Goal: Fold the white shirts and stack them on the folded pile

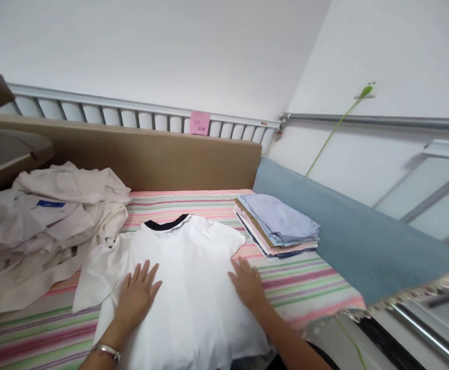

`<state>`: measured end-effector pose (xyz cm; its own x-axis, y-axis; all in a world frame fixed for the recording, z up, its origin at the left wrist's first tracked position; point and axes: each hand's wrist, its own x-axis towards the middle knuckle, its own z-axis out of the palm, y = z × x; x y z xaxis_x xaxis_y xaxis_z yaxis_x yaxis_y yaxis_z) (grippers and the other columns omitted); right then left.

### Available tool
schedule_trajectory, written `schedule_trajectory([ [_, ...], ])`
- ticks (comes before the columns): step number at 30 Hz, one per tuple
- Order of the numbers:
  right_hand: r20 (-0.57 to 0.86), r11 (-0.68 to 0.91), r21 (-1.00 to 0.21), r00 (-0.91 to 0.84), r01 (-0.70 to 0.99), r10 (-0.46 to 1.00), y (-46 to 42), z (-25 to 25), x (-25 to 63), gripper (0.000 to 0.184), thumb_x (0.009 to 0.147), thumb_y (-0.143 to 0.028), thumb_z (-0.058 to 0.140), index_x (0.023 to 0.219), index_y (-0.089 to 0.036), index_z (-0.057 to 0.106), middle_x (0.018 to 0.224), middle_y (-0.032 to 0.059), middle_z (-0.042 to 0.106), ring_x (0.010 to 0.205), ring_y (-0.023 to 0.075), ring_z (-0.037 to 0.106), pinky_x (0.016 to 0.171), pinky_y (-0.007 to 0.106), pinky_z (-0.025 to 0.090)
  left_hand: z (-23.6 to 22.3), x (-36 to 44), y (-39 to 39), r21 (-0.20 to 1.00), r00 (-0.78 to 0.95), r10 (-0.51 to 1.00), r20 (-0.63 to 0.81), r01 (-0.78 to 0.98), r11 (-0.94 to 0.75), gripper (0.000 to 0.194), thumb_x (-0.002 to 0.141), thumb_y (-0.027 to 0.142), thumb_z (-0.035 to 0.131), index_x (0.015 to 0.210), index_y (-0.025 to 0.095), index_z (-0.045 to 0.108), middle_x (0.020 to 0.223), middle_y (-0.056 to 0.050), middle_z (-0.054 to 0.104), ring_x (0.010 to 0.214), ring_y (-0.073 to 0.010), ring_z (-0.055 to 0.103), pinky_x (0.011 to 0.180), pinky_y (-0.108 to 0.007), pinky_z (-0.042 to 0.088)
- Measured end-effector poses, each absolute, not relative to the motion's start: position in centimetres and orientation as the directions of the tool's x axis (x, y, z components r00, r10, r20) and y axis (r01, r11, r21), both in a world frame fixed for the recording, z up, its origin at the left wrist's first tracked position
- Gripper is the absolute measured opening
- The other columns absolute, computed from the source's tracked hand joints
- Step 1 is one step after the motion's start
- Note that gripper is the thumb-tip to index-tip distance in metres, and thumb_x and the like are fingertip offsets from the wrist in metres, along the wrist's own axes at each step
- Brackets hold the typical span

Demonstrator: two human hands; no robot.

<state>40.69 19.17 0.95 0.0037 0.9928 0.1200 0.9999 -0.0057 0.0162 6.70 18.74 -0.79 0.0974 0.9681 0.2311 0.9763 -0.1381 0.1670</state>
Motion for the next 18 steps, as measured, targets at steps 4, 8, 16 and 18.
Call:
schedule_trajectory([
  [4, 0.266, 0.064, -0.013, -0.058, 0.998, 0.962, 16.3, 0.7, 41.2, 0.046, 0.089, -0.037, 0.038, 0.132, -0.023, 0.044, 0.145, 0.0102, 0.032, 0.133, 0.0263, 0.027, 0.104, 0.048, 0.025, -1.4, 6.0, 14.8, 0.144, 0.057, 0.949, 0.309, 0.984, -0.106, 0.049, 0.087, 0.043, 0.038, 0.134, 0.028, 0.040, 0.143, -0.008, 0.036, 0.134, -0.0329, 0.025, 0.103, -0.054, 0.024],
  [8, 0.264, 0.325, -0.098, -0.290, 0.941, 0.920, 14.1, 0.1, 39.3, 0.046, 0.090, -0.042, 0.034, 0.134, -0.029, 0.040, 0.144, 0.0035, 0.035, 0.134, 0.0223, 0.027, 0.107, 0.045, 0.022, -2.1, 3.6, 9.5, 0.270, -0.172, 0.897, 0.407, 0.961, 0.062, 0.050, 0.086, 0.037, 0.035, 0.130, 0.015, 0.046, 0.140, -0.015, 0.039, 0.133, -0.0319, 0.026, 0.105, -0.052, 0.025],
  [16, 0.321, 0.213, -0.595, -0.013, 0.775, 0.947, 14.2, -1.0, 41.7, 0.041, 0.080, -0.033, 0.045, 0.116, -0.018, 0.057, 0.129, 0.0108, 0.053, 0.122, 0.0226, 0.045, 0.102, 0.041, 0.034, -2.0, -0.4, 2.4, 0.920, -0.653, 0.756, -0.043, 0.270, 0.285, 0.059, 0.065, 0.048, 0.057, 0.112, 0.011, 0.054, 0.101, -0.013, 0.064, 0.092, -0.0265, 0.061, 0.087, -0.041, 0.046],
  [18, 0.268, 0.114, -0.793, 0.175, 0.598, 0.947, 13.8, -1.4, 42.9, 0.042, 0.077, -0.034, 0.045, 0.113, -0.017, 0.058, 0.120, 0.0114, 0.060, 0.112, 0.0222, 0.054, 0.096, 0.039, 0.041, -2.3, 0.3, 1.4, 0.941, -0.681, 0.719, -0.139, 0.135, 0.310, 0.056, 0.059, 0.048, 0.062, 0.102, 0.012, 0.058, 0.096, -0.012, 0.065, 0.091, -0.0262, 0.062, 0.084, -0.040, 0.047],
])
